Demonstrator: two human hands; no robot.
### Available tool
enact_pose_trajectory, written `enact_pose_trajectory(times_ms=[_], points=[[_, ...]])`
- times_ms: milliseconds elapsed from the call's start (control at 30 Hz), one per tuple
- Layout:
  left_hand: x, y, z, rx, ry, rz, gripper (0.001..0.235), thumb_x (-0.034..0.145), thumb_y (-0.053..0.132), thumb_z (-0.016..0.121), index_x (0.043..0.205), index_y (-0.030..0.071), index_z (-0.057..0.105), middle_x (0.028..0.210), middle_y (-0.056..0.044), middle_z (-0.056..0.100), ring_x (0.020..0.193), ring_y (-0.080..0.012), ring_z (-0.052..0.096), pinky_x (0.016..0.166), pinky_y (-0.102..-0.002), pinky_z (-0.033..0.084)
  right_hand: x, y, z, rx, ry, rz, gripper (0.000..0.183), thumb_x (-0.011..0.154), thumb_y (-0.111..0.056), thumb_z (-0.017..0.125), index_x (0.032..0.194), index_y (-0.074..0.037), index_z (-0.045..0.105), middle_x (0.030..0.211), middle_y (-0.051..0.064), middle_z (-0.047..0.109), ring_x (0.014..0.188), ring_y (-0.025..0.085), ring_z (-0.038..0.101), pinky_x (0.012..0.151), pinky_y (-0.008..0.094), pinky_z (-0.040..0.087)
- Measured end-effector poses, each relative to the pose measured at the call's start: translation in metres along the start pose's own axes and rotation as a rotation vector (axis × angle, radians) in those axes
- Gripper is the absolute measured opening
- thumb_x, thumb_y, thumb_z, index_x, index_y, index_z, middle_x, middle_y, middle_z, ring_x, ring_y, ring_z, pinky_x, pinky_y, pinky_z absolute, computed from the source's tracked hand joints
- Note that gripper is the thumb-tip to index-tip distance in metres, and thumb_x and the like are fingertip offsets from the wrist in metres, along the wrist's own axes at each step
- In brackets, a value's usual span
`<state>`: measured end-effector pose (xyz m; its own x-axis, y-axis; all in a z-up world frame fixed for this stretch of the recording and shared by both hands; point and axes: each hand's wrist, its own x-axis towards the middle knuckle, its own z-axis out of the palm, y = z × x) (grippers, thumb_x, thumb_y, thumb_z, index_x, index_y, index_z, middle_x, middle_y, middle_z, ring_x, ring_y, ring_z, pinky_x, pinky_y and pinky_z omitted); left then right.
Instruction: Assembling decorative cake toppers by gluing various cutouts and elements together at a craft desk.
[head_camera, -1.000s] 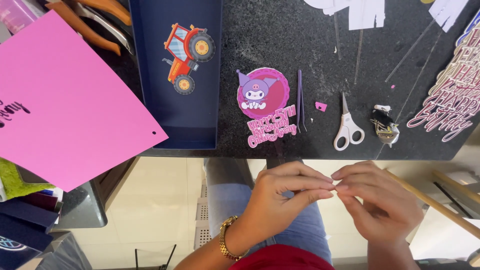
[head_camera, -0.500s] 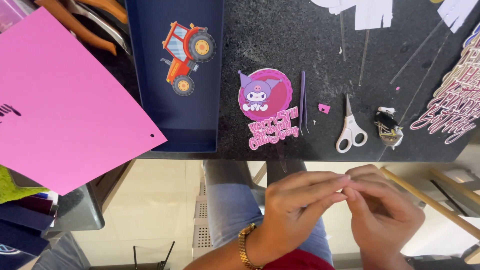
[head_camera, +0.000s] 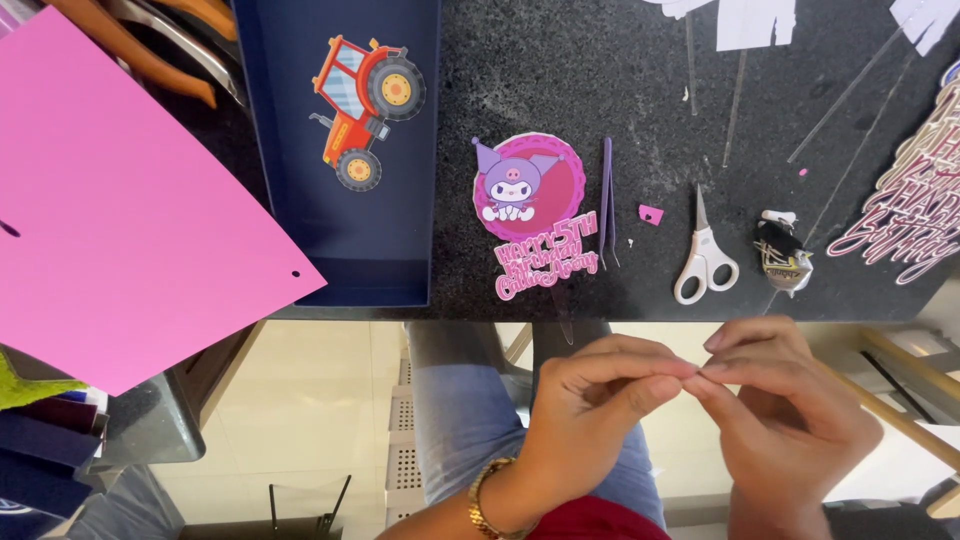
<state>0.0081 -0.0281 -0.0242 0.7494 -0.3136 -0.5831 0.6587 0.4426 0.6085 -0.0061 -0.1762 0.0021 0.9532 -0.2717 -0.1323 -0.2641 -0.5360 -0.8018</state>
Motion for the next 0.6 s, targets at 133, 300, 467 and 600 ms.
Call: enact_pose_trajectory(times_ms=[133, 300, 467, 600], points=[[-0.001, -0.005, -0.004, -0.304, -0.109, -0.266, 0.014, 0.1, 0.013, 0.071, 0.111, 0.007, 0.077, 0.108, -0.008, 0.073, 0.094, -0.0113, 0.061, 0.083, -0.022, 0.05, 0.001, 0.009, -0.011, 0.132, -0.078, 0.067, 0.016, 0.077, -0.003, 0.078, 0.081, -0.002, 0.063, 0.077, 0.008, 0.064, 0.082, 0.031, 0.065, 0.086, 0.04, 0.054], [-0.003, -0.017, -0.002, -0.471, -0.109, -0.33, 0.014, 0.097, 0.007, 0.073, 0.11, 0.003, 0.077, 0.109, -0.01, 0.074, 0.097, -0.0127, 0.064, 0.082, -0.021, 0.05, 0.002, 0.012, -0.013, 0.188, -0.113, 0.056, 0.016, 0.076, -0.007, 0.078, 0.085, -0.004, 0.066, 0.079, 0.009, 0.067, 0.076, 0.026, 0.064, 0.084, 0.039, 0.057], [-0.004, -0.023, -0.003, -0.61, -0.124, -0.344, 0.015, 0.095, 0.004, 0.075, 0.11, 0.0, 0.077, 0.109, -0.013, 0.073, 0.098, -0.015, 0.065, 0.085, -0.022, 0.051, 0.006, 0.006, -0.011, 0.176, -0.112, 0.021, 0.016, 0.074, -0.005, 0.078, 0.081, -0.004, 0.064, 0.073, 0.009, 0.066, 0.07, 0.026, 0.063, 0.079, 0.037, 0.056], [-0.004, -0.023, -0.003, -0.628, -0.139, -0.332, 0.018, 0.096, 0.008, 0.076, 0.112, 0.0, 0.076, 0.11, -0.011, 0.072, 0.1, -0.015, 0.064, 0.089, -0.022, 0.051, 0.006, 0.008, -0.012, 0.197, -0.13, 0.036, 0.015, 0.075, -0.006, 0.077, 0.083, -0.005, 0.065, 0.073, 0.009, 0.066, 0.069, 0.026, 0.062, 0.077, 0.036, 0.055]])
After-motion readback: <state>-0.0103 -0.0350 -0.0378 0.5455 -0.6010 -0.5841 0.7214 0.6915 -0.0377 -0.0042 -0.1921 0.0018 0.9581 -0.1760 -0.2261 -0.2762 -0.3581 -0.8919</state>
